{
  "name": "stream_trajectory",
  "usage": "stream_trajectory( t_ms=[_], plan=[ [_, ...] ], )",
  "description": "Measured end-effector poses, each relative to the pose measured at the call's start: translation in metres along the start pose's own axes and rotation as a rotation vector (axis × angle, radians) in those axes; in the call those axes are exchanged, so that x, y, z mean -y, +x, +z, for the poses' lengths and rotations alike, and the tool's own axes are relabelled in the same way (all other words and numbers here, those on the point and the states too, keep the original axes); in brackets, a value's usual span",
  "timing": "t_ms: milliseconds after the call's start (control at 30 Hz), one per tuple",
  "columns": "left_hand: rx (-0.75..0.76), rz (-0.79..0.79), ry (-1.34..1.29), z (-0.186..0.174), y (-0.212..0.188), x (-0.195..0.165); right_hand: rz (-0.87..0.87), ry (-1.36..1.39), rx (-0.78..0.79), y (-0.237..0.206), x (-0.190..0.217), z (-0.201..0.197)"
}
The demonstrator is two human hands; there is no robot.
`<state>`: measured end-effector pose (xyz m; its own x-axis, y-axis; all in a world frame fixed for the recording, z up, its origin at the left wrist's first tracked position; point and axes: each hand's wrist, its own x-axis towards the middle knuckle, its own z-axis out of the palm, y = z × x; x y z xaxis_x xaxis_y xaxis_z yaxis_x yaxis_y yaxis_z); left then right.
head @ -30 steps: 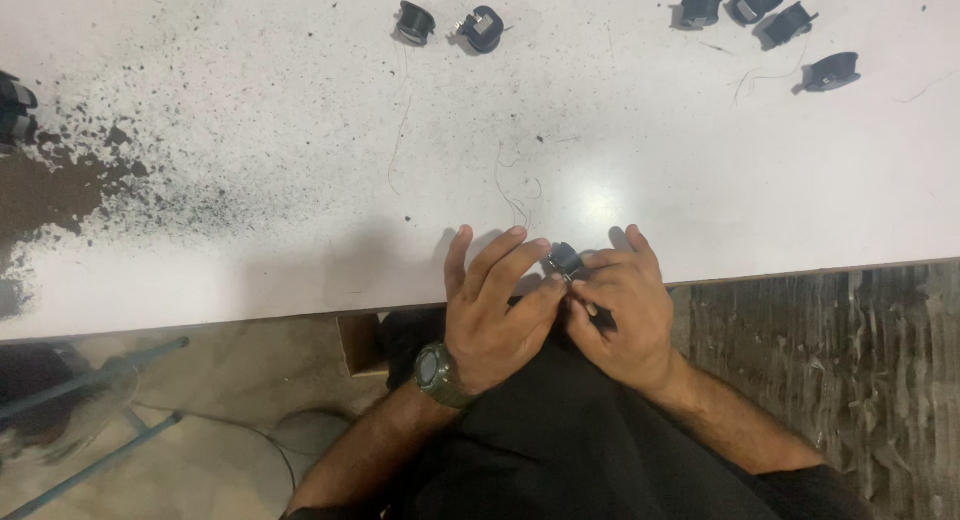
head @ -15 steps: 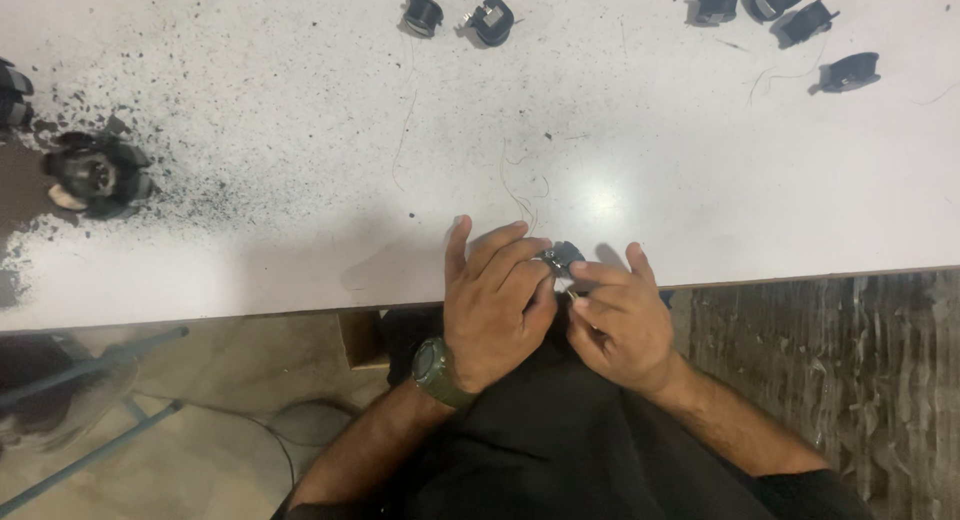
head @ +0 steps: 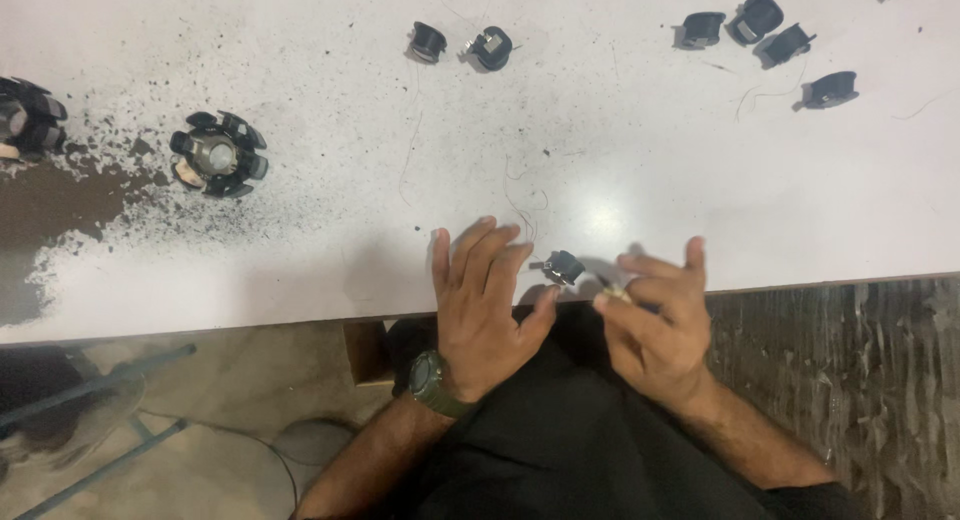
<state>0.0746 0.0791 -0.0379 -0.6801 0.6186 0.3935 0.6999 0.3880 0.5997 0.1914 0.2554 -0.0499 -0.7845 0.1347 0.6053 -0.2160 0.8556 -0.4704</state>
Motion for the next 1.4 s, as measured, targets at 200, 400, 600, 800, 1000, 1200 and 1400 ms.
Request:
stream_trajectory(
  t_ms=[200,400,600,800,1000,1200,1400],
  plan=[
    [-0.026,0.030,0.051,0.000,-0.002,-0.003,0.163,-0.125,0.163,0.012,0.001,0.007],
    [-0.027,0.107,-0.069,-0.001,-0.007,0.003,0.159,-0.121,0.167,0.015,0.000,0.010],
    [-0.005,0.201,-0.026,0.003,-0.001,0.011,0.170,-0.105,0.145,0.013,-0.004,0.011],
    [0.087,0.279,-0.055,-0.001,0.005,0.004,0.114,-0.103,0.207,0.014,-0.004,0.006],
    [0.176,-0.101,-0.268,-0.010,0.015,-0.001,0.119,-0.105,0.223,0.016,-0.004,0.005],
    [0.238,-0.135,-0.283,-0.011,0.012,-0.001,0.130,-0.086,0.191,0.006,-0.005,0.006],
    [0.185,-0.181,-0.333,-0.003,0.006,-0.006,0.038,0.153,-0.001,-0.020,0.003,0.016]
  ],
)
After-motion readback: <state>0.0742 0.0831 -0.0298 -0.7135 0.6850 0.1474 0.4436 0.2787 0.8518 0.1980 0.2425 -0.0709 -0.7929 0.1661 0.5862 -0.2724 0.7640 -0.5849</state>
